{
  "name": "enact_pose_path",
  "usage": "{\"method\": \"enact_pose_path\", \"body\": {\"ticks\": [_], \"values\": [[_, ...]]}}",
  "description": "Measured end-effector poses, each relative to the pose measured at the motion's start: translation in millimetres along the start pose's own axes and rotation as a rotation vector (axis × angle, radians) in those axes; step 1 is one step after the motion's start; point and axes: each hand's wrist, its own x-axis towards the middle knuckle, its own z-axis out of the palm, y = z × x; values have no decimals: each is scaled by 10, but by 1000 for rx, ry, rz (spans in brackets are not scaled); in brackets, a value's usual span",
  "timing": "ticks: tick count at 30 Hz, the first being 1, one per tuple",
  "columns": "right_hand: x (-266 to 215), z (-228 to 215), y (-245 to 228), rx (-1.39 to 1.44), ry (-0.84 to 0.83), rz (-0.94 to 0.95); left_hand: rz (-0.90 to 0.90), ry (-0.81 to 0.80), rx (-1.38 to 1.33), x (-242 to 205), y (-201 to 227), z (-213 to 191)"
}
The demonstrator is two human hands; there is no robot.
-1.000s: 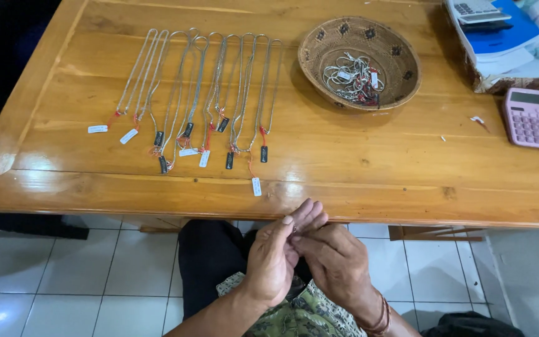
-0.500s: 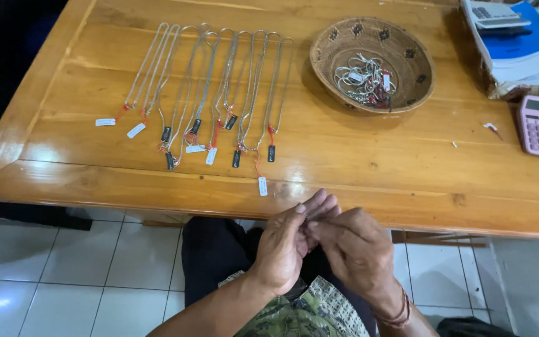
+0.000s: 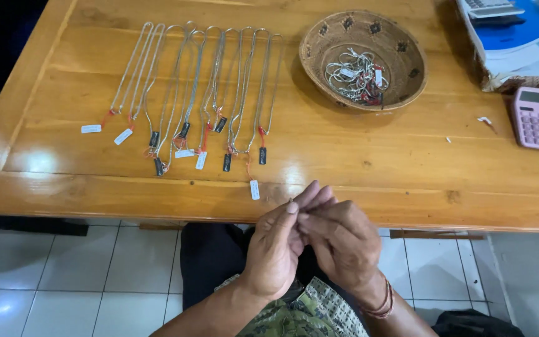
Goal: Untangling a fine jewelry chain from a bowl of necklaces
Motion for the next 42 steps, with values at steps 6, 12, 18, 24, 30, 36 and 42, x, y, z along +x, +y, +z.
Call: {"method": "enact_pose_path", "body": {"ticks": [6,12,18,24,30,36,42], "values": [[-32,-164,102,10,-210,93,-68,33,-9,108,-128,-166],[148,9,113,30,-63,4,122,-43,169,250,96,23],[122,-33,252,26,8,63,-12,-48,71,249,-61,-100],[39,84,429,14,-135,15,101,-10,201,466,90,-26],[511,-126,472,-36,28,-18,91,-186,149,660,196,238],[908,-266,689,72,-142,-150,61,-203,215,1080,387,429],[1047,-124,921,-106,-5,-204,75,-268,143,1317,345,370]]}}
